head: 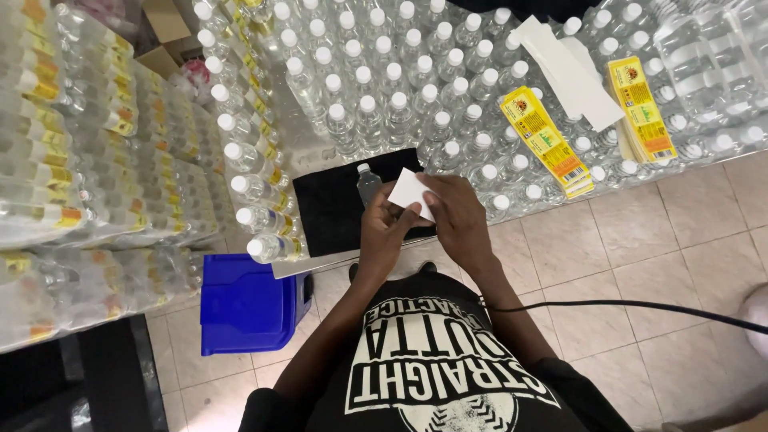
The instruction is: Manually applying adhesive labels to plastic water bottles in a production environment.
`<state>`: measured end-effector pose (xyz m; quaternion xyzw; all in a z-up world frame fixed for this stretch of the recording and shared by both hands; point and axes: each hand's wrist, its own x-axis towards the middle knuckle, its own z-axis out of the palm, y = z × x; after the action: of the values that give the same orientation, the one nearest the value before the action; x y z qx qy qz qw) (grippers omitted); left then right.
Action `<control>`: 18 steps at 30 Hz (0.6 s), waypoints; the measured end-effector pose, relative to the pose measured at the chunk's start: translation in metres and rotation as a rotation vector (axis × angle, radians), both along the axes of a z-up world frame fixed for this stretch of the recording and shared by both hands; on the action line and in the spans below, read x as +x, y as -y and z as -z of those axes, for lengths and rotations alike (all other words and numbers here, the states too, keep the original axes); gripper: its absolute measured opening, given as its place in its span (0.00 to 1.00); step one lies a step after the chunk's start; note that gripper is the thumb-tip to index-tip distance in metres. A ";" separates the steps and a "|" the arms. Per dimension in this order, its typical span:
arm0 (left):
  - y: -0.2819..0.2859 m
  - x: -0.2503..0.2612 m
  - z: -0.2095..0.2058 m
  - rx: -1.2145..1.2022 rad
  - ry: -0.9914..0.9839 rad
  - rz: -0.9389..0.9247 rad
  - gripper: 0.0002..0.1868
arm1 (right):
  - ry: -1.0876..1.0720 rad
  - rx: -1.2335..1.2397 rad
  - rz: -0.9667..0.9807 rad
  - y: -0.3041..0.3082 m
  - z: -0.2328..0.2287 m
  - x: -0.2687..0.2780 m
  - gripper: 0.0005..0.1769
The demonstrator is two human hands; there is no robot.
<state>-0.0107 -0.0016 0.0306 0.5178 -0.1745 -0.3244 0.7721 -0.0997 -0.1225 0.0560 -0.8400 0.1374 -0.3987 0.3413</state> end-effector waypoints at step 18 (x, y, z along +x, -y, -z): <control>-0.011 0.013 0.008 0.095 0.055 -0.100 0.12 | -0.119 0.257 -0.052 -0.014 0.010 -0.004 0.15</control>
<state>0.0019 0.0094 0.0223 0.5707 -0.1537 -0.2790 0.7568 -0.1037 -0.1082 0.0457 -0.8146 0.1857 -0.3185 0.4477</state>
